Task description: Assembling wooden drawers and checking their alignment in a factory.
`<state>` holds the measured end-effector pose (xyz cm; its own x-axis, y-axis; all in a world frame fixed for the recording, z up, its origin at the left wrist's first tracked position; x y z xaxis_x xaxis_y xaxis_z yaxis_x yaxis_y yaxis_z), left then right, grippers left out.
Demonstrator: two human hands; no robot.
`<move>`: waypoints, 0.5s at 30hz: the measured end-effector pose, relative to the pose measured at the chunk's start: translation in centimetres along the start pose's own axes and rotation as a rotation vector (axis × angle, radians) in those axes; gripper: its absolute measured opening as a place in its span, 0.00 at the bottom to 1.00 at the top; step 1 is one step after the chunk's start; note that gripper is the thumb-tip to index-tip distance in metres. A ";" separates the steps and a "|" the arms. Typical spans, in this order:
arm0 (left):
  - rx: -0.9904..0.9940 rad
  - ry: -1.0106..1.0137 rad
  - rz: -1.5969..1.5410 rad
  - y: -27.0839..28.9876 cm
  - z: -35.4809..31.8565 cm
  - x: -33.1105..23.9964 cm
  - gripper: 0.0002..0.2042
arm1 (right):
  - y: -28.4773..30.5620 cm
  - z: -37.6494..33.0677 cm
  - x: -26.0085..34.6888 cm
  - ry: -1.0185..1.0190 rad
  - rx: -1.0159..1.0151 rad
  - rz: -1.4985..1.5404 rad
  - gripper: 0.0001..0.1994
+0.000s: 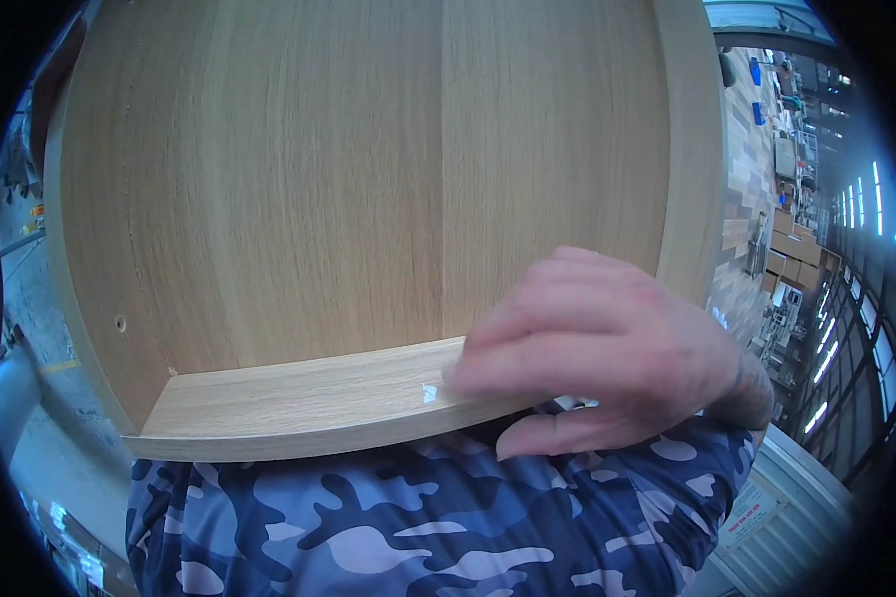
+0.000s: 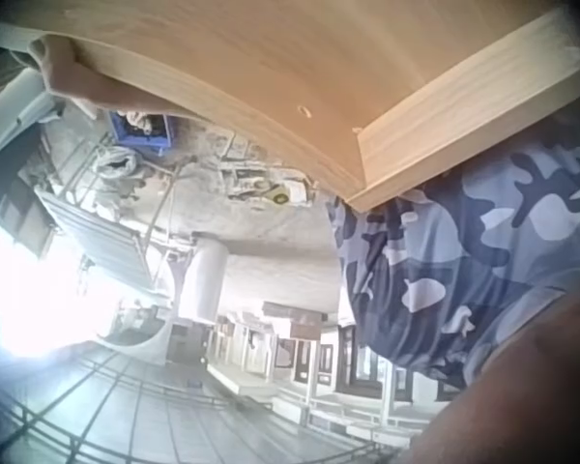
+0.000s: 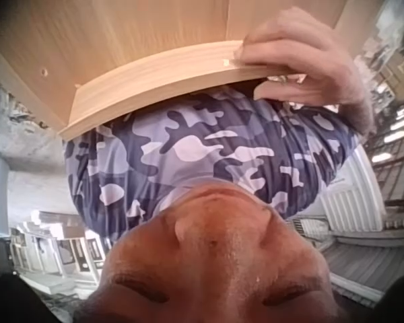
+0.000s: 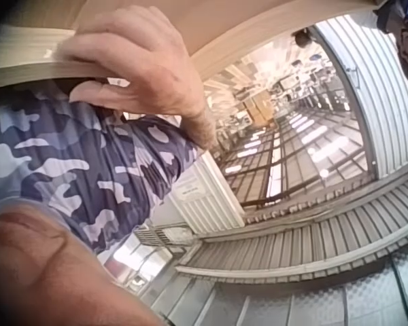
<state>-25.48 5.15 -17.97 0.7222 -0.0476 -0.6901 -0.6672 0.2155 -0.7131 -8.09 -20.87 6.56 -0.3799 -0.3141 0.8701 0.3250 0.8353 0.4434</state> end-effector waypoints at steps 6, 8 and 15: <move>0.103 -0.065 -0.024 -2.3 1.8 -0.1 0.35 | -1.6 0.6 0.3 0.087 -0.015 -0.068 0.22; 0.135 -0.085 -0.033 -3.1 2.3 0.1 0.35 | -2.0 1.1 0.5 0.091 0.007 -0.076 0.23; 0.208 -0.171 0.024 -4.3 2.9 -2.7 0.37 | 0.2 0.7 0.6 -0.026 -0.030 0.045 0.27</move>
<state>-24.01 7.21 -12.72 0.7385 0.1219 -0.6631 -0.6457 0.4110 -0.6435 -8.85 -20.56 7.01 -0.3869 -0.2644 0.8834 0.3678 0.8342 0.4108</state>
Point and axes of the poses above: each hand's wrist, its own z-axis towards the middle knuckle, its own y-axis out of the back of the hand, x = y × z, the point moved 8 cm from there along z, towards the middle knuckle, and after that the axes turned 7 degrees about z, right-handed, at the moved point
